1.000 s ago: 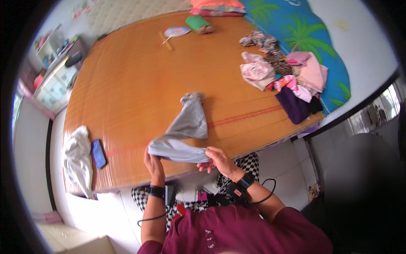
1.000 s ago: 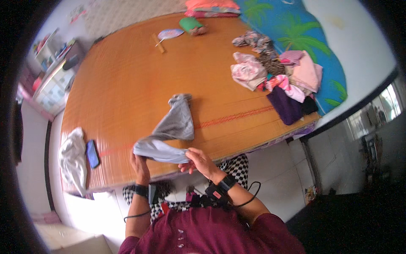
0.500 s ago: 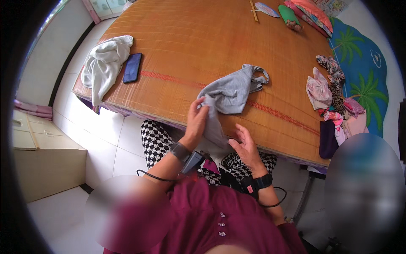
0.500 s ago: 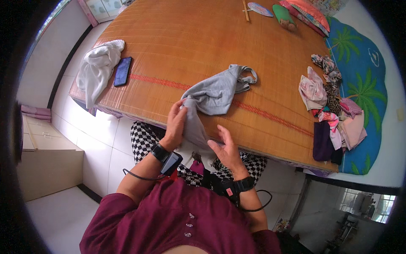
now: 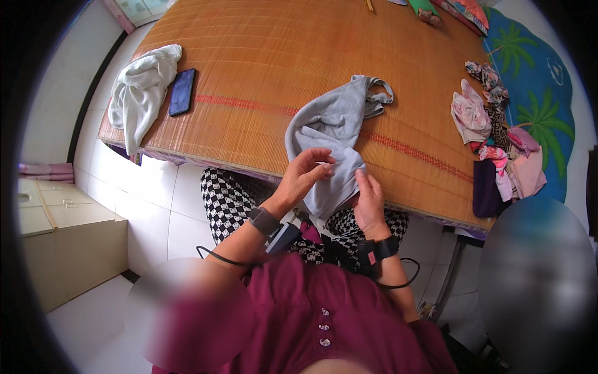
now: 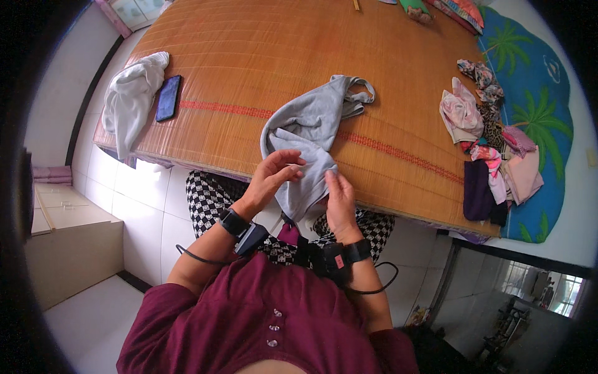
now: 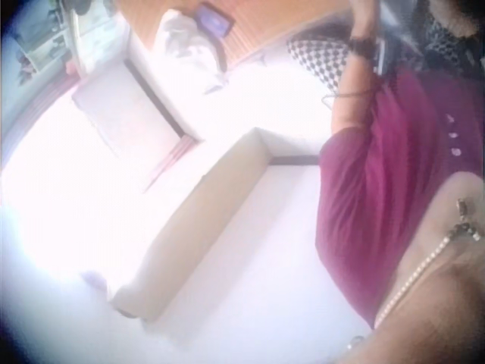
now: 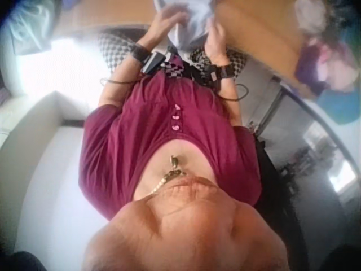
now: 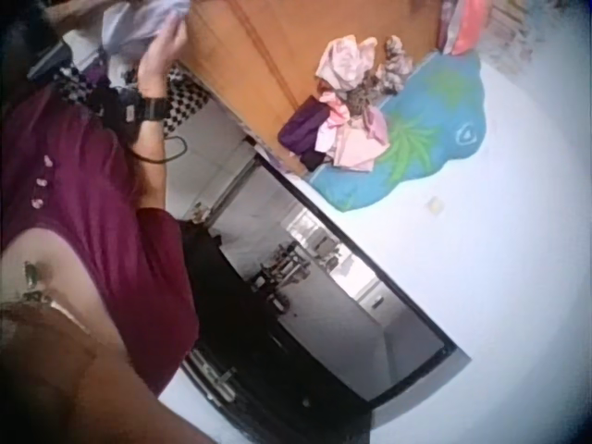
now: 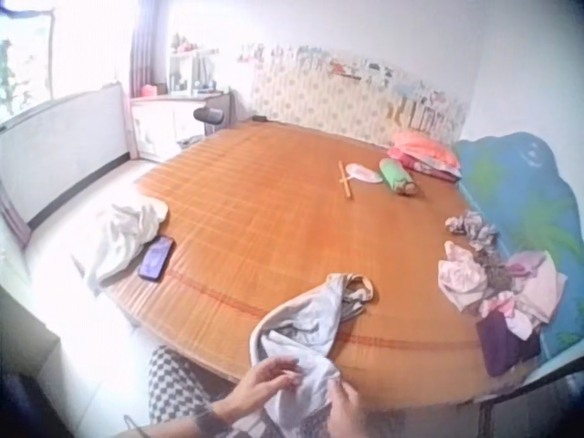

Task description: The person folds a gray tank top, a white top, and a white pleated shirt by hand, smoothing each item on a bed and placing them into a stack.

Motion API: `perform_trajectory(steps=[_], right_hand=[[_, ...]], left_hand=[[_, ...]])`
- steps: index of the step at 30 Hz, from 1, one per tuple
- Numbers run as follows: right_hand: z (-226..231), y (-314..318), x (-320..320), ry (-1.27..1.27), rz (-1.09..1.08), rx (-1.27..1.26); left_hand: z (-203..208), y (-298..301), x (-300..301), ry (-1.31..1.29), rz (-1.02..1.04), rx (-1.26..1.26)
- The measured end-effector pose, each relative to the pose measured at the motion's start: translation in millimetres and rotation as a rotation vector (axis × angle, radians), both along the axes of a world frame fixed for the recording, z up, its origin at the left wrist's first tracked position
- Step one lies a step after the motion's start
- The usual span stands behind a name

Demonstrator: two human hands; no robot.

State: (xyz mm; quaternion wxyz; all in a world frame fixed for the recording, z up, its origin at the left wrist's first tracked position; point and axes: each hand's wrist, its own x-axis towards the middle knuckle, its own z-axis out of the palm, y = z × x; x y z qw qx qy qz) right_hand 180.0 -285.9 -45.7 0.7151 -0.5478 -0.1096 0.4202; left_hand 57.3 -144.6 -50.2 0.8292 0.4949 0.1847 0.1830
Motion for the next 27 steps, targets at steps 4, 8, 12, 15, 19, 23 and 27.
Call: perform_trajectory(steps=[4, 8, 12, 15, 19, 23, 27], right_hand=[[19.3, 0.4, 4.0, 0.182, -0.044, 0.011], [17.7, -1.2, 5.5, 0.16, -0.037, 0.046], [25.0, 3.4, 0.0, 0.079, 0.059, 0.11], [24.9, 1.2, -1.1, 0.044, 0.115, 0.104], [14.8, -3.1, 1.4, 0.044, 0.164, 0.086], [11.6, 5.7, -2.8, 0.019, 0.027, 0.087], [15.2, 9.5, 1.4, 0.119, 0.061, 0.052]], left_hand=[[10.4, -10.9, -10.8, 0.11, -0.043, 0.409], [25.0, -23.2, -5.1, 0.065, 0.06, 0.829], [18.4, -17.7, -7.2, 0.084, 0.046, 0.783], [13.2, -14.8, -12.0, 0.077, 0.005, 0.533], [-1.3, -5.6, -17.4, -0.015, 0.051, 0.274], [5.0, 4.0, -20.1, 0.187, 0.292, 0.319], [38.7, 25.2, -32.0, 0.132, 0.079, 0.287]])
